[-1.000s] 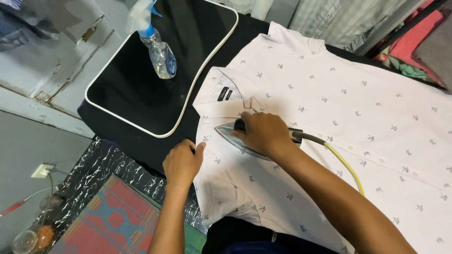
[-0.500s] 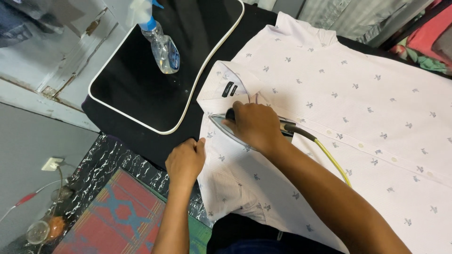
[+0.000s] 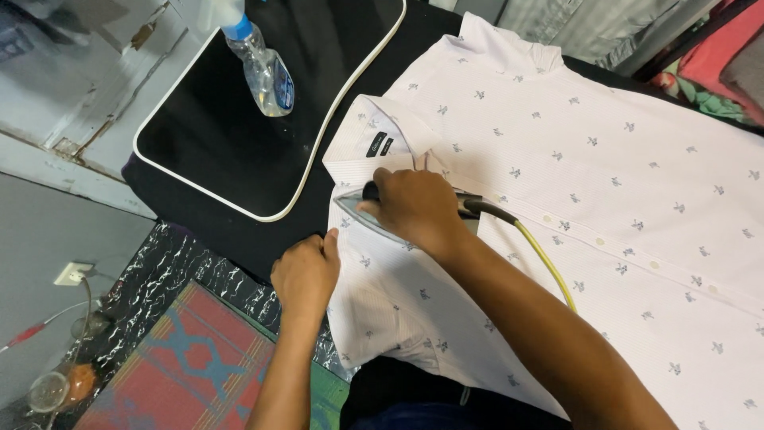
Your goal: The person irons a white patterned shirt on a black ironing board. They smooth the shirt, spray it with water from a spray bottle, and use an electric iron to press the front, collar, and sleeves. The person adjusts the shirt's position multiple times to iron different sections.
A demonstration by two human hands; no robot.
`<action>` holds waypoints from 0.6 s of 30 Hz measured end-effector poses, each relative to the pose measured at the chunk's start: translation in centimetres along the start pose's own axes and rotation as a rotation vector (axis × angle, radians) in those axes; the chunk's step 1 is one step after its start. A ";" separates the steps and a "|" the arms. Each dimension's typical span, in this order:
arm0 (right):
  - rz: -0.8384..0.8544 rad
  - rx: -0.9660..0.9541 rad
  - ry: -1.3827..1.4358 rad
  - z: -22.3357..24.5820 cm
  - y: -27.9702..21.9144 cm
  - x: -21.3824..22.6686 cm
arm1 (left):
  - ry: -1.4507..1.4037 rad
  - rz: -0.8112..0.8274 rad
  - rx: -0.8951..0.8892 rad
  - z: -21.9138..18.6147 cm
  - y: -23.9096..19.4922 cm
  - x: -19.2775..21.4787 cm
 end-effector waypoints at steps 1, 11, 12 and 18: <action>0.001 -0.001 0.002 0.1 0.1 -0.2 | 0.001 0.001 0.000 0.0 -0.2 -0.1; -0.115 0.021 0.016 0.3 -0.1 0.0 | -0.024 0.238 0.011 -0.3 -2.5 2.2; -0.166 0.009 0.038 0.0 -0.1 0.2 | -0.098 0.254 0.034 -0.3 -2.4 2.4; -0.077 0.164 -0.014 0.6 -1.4 -0.9 | -0.224 0.264 0.101 1.7 -2.6 1.2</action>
Point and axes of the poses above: each hand's wrist, its own y-axis towards the middle knuckle, its own x-axis out of the back of the hand, z = x × y, the point moved 10 cm from there along y, towards the middle knuckle, and after that the axes turned 1 degree about y, right-handed, at the moved point
